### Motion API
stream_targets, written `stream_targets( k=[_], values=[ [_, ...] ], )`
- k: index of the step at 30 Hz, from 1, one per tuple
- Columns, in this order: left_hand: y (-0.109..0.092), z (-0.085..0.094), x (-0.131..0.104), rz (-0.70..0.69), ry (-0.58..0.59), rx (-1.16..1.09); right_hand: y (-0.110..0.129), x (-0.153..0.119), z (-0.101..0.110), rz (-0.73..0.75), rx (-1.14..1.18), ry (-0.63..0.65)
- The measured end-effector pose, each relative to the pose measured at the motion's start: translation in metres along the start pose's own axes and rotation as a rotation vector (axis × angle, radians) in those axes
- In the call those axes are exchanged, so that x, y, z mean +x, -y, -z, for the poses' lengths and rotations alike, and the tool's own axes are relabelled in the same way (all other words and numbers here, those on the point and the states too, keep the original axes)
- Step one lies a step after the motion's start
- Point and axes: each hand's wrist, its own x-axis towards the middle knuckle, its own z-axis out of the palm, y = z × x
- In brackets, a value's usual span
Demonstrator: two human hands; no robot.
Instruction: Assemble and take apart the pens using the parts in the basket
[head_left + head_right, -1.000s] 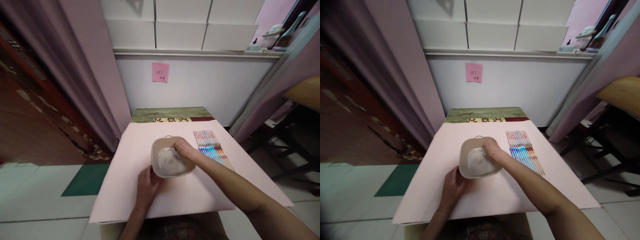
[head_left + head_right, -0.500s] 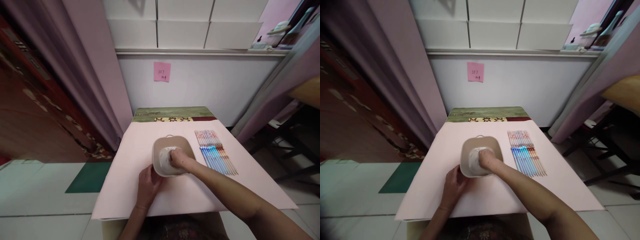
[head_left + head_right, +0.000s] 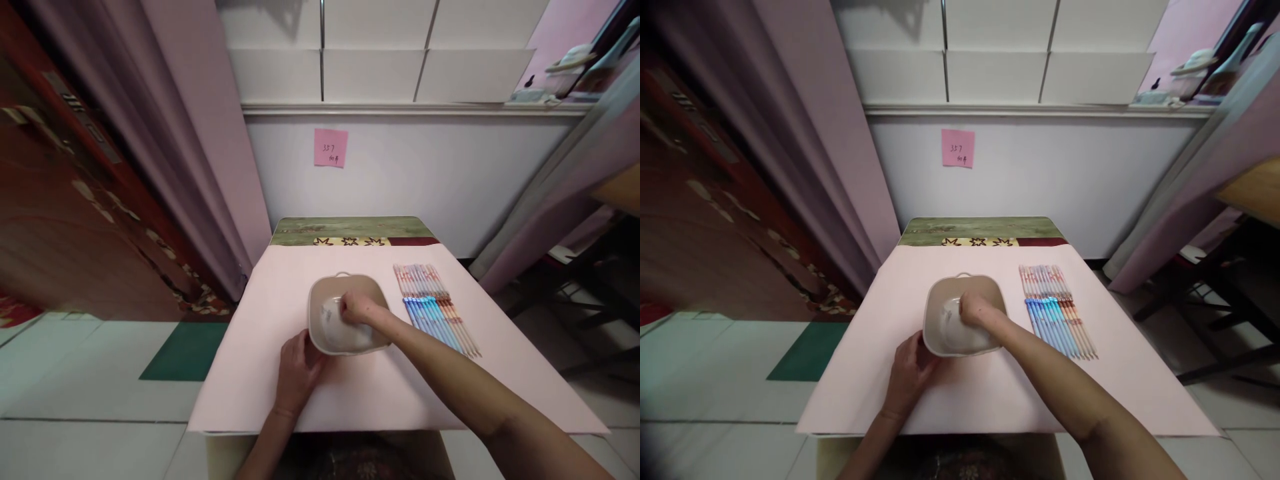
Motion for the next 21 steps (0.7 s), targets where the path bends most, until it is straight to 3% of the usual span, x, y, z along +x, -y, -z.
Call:
stream_targets(
  k=[3,6,12,17,21],
  values=[
    [-0.002,0.001,0.001,0.003,-0.006,0.001,-0.009,-0.006,0.001,-0.027,-0.104,0.11],
    [-0.002,0.0,0.0,0.011,-0.012,0.007,-0.016,-0.01,-0.001,-0.054,-0.169,0.134],
    [0.001,-0.002,-0.001,0.002,0.0,0.031,-0.008,-0.012,-0.012,0.039,-0.079,0.105],
    [0.002,-0.004,-0.001,-0.029,-0.029,0.061,-0.011,-0.007,-0.008,0.112,0.046,-0.001],
    [-0.001,-0.002,0.001,-0.031,-0.031,0.072,-0.015,-0.005,-0.005,0.146,0.047,0.045]
  ],
)
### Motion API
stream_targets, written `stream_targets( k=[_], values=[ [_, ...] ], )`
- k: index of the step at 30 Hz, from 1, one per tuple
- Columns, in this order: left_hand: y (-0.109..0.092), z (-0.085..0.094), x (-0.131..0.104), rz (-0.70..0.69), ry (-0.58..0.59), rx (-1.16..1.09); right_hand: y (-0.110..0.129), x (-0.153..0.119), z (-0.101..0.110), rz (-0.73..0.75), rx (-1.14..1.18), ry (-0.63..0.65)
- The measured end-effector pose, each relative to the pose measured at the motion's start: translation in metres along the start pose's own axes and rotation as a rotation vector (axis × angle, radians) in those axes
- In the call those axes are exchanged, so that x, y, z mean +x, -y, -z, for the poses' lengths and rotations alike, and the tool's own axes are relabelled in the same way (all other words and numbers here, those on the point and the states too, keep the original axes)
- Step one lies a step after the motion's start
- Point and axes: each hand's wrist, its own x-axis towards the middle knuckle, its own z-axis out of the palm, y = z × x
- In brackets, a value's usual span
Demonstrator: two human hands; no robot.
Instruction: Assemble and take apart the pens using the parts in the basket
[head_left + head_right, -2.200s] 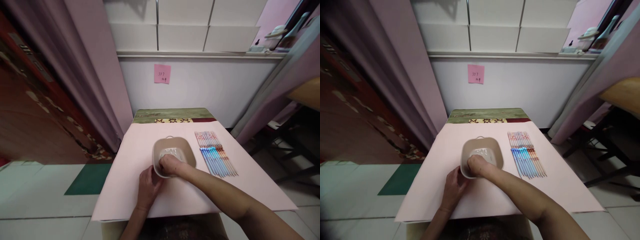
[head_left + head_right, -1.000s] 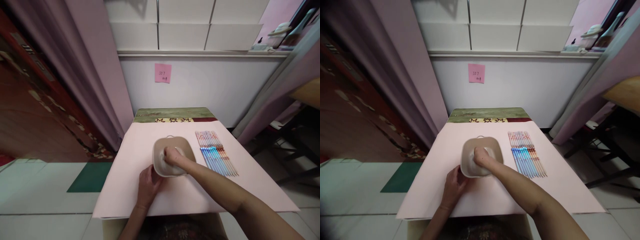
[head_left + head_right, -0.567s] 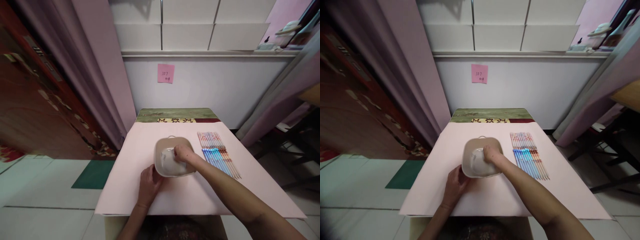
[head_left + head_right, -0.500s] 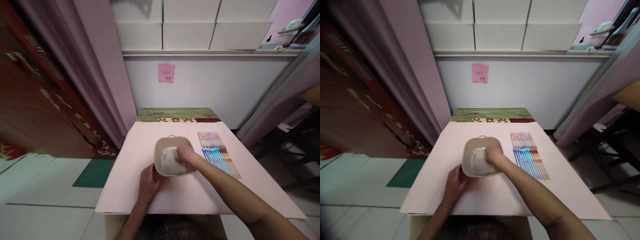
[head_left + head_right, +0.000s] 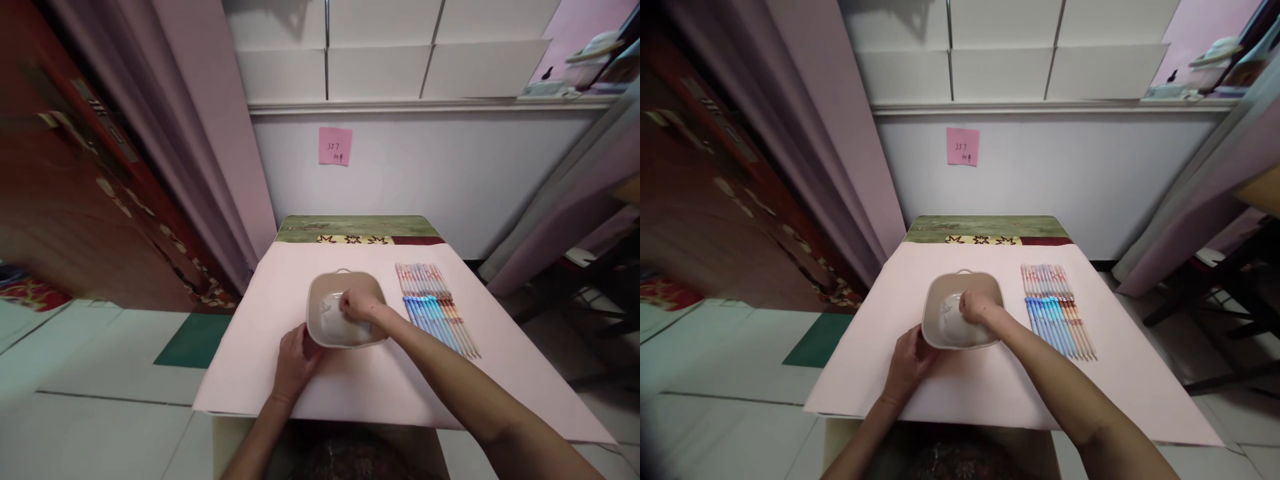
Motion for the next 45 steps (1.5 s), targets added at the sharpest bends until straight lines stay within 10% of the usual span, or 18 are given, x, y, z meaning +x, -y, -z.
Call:
stream_targets(
  k=[7,15,26,35,45],
  values=[
    [-0.007,0.004,0.003,0.017,0.014,0.015,0.004,-0.017,0.012,0.119,0.077,-0.073],
    [-0.011,0.003,0.005,0.071,0.052,0.022,-0.042,-0.089,0.01,-0.203,0.386,-0.74],
    [-0.013,0.002,0.006,0.101,0.05,0.032,-0.04,-0.111,-0.038,-0.197,0.576,-0.496],
    [-0.011,0.02,0.015,0.492,-0.028,-0.015,-0.023,-0.105,-0.047,-0.003,0.762,-0.425],
    [-0.007,0.023,0.024,0.774,-0.176,-0.212,-0.084,-0.167,-0.024,-0.025,0.47,-0.566]
  ],
)
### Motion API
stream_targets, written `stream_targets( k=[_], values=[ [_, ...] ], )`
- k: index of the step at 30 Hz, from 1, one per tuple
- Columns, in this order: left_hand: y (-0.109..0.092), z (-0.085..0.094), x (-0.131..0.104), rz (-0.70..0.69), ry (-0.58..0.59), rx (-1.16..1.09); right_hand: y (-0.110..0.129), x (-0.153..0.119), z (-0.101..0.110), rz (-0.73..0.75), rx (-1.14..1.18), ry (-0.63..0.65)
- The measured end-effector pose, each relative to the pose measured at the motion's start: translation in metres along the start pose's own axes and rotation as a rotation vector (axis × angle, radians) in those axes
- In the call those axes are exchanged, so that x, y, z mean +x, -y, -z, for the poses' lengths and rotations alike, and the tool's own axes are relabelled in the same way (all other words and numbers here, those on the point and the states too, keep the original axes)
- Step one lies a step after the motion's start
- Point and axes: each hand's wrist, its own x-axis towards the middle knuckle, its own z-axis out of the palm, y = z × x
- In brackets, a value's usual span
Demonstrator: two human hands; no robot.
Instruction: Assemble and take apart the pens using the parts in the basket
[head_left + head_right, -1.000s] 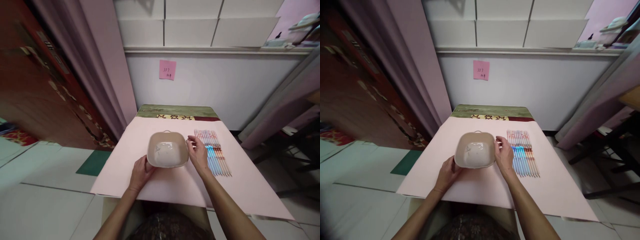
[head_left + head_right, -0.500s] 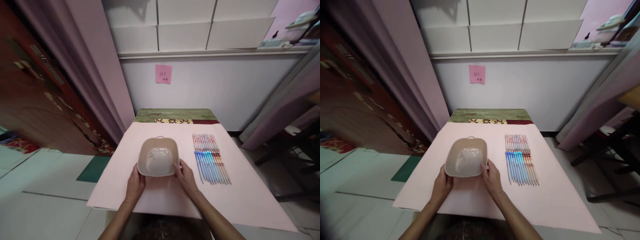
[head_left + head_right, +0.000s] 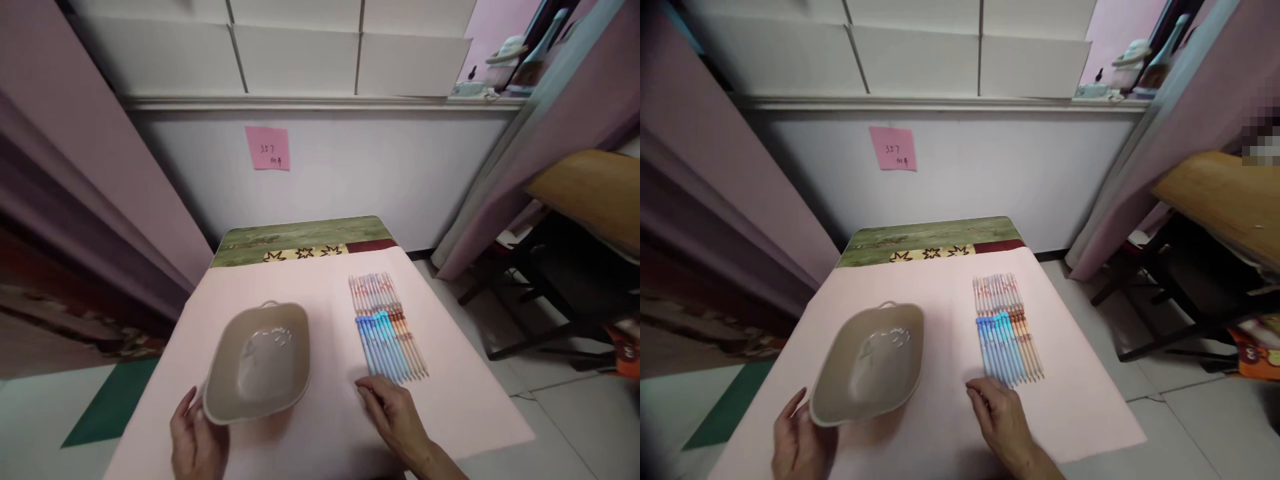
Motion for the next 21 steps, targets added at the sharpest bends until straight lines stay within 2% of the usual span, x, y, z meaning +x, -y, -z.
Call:
stream_targets(
  k=[2,5,7,10,13,16,21],
  values=[
    [0.0,0.001,0.004,0.048,-0.032,-0.051,-0.01,-0.002,0.012,0.027,-0.041,-0.058],
    [-0.002,0.005,0.007,-0.006,0.046,-0.137,-0.024,-0.002,0.025,0.089,-0.128,-0.125],
    [-0.005,0.008,0.005,-0.155,0.092,-0.09,-0.029,-0.002,0.028,0.149,-0.189,-0.147],
    [-0.011,0.011,-0.002,-0.412,0.128,0.138,-0.031,0.001,0.024,0.224,-0.225,-0.14],
    [-0.016,0.008,-0.003,-0.53,0.177,0.254,-0.026,0.006,0.016,0.266,-0.215,-0.112],
    [-0.02,0.001,0.01,-0.573,0.143,0.267,-0.019,0.011,0.011,0.277,-0.198,-0.108],
    [-0.024,-0.007,0.05,-0.56,0.106,0.304,-0.013,0.018,0.009,0.296,-0.189,-0.119]
  ],
)
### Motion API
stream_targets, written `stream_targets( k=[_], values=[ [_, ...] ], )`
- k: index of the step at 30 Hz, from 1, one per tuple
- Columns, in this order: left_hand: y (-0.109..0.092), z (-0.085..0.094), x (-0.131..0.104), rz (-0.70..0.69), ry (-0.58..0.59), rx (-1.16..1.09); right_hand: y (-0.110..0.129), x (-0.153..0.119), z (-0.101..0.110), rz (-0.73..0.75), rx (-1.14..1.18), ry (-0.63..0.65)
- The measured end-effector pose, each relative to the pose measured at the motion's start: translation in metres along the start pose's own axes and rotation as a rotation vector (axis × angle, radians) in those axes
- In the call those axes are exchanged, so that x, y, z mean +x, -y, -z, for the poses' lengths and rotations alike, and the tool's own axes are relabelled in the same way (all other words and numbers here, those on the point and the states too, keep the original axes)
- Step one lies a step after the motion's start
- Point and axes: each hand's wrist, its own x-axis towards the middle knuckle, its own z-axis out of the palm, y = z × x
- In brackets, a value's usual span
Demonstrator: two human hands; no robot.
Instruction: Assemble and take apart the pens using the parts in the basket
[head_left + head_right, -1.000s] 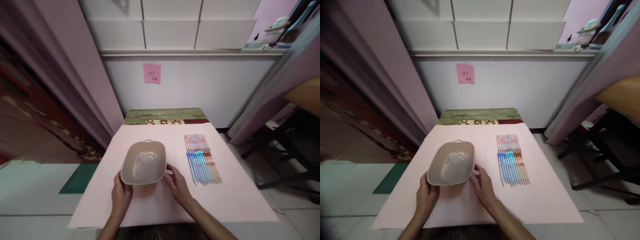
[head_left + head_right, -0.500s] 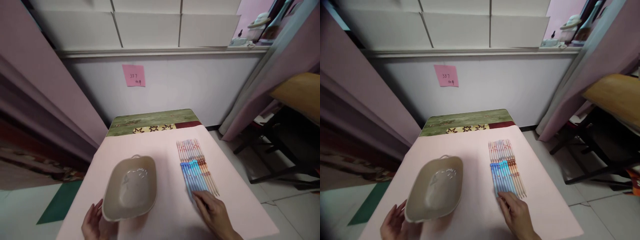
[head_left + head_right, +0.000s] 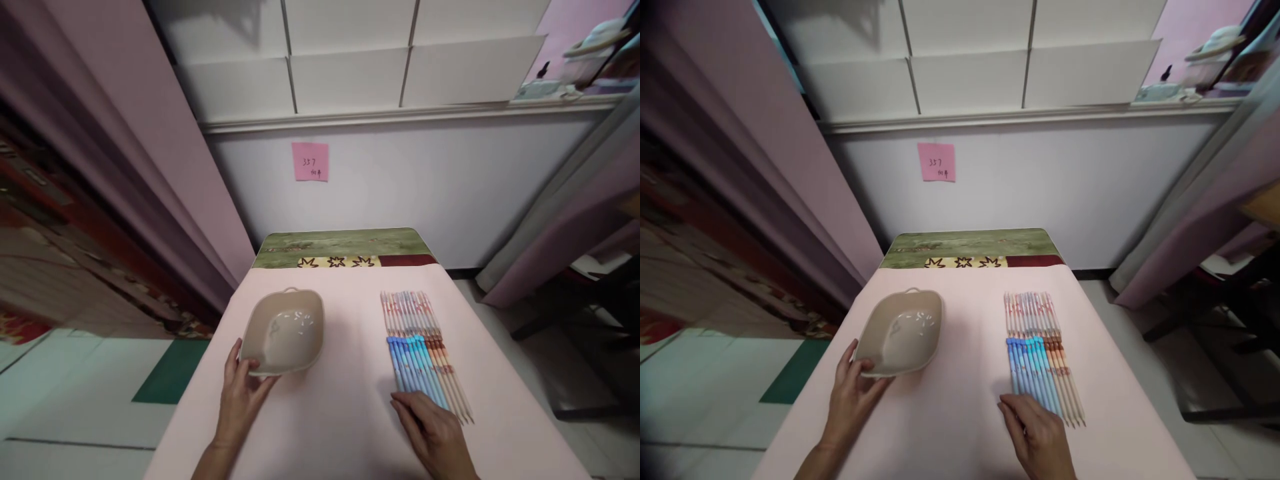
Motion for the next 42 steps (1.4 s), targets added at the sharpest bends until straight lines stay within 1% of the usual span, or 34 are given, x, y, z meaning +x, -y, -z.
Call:
stream_targets(
  k=[3,6,8,10,12,14,15,16,17,18,19,21,23,25,27,31,36,42],
  values=[
    [0.013,0.002,0.016,0.052,0.009,0.02,0.001,0.009,-0.001,0.017,0.001,-0.001],
    [0.021,0.01,0.022,0.077,0.044,0.036,0.001,0.021,0.0,0.015,0.004,-0.001],
    [0.021,0.016,0.022,0.062,0.047,0.1,0.0,0.03,0.001,-0.003,0.011,0.003],
    [0.011,0.021,0.023,0.019,-0.016,0.188,0.0,0.042,0.003,-0.046,0.017,0.022],
    [-0.011,0.021,0.027,-0.061,-0.127,0.22,0.003,0.057,0.004,-0.116,0.008,0.061],
    [-0.044,0.017,0.034,-0.21,-0.193,0.136,0.011,0.078,0.004,-0.198,-0.033,0.112],
    [-0.064,0.014,0.038,-0.303,-0.182,0.071,0.016,0.09,0.004,-0.232,-0.061,0.153],
    [-0.085,0.011,0.044,-0.354,-0.137,0.008,0.022,0.103,0.004,-0.254,-0.099,0.185],
    [-0.106,0.008,0.05,-0.382,-0.045,-0.036,0.029,0.116,0.005,-0.25,-0.148,0.206],
    [-0.126,0.005,0.057,-0.38,0.027,-0.069,0.035,0.129,0.005,-0.237,-0.206,0.203],
    [-0.144,0.003,0.065,-0.364,0.075,-0.082,0.041,0.142,0.006,-0.22,-0.273,0.179],
    [-0.174,0.0,0.08,-0.348,0.106,-0.067,0.049,0.164,0.009,-0.163,-0.383,0.11],
    [-0.191,-0.003,0.094,-0.348,0.1,-0.018,0.053,0.18,0.011,-0.123,-0.469,0.044],
    [-0.198,-0.008,0.106,-0.337,0.091,0.048,0.052,0.191,0.011,-0.111,-0.532,0.006],
    [-0.198,-0.016,0.112,-0.297,0.1,0.122,0.05,0.195,0.009,-0.127,-0.571,0.0],
    [-0.193,-0.026,0.112,-0.25,0.139,0.195,0.049,0.194,0.001,-0.155,-0.563,0.02],
    [-0.191,-0.024,0.106,-0.262,0.144,0.201,0.049,0.188,-0.002,-0.169,-0.536,0.035],
    [-0.199,-0.023,0.109,-0.274,0.137,0.209,0.048,0.19,0.001,-0.177,-0.533,0.063]
  ],
)
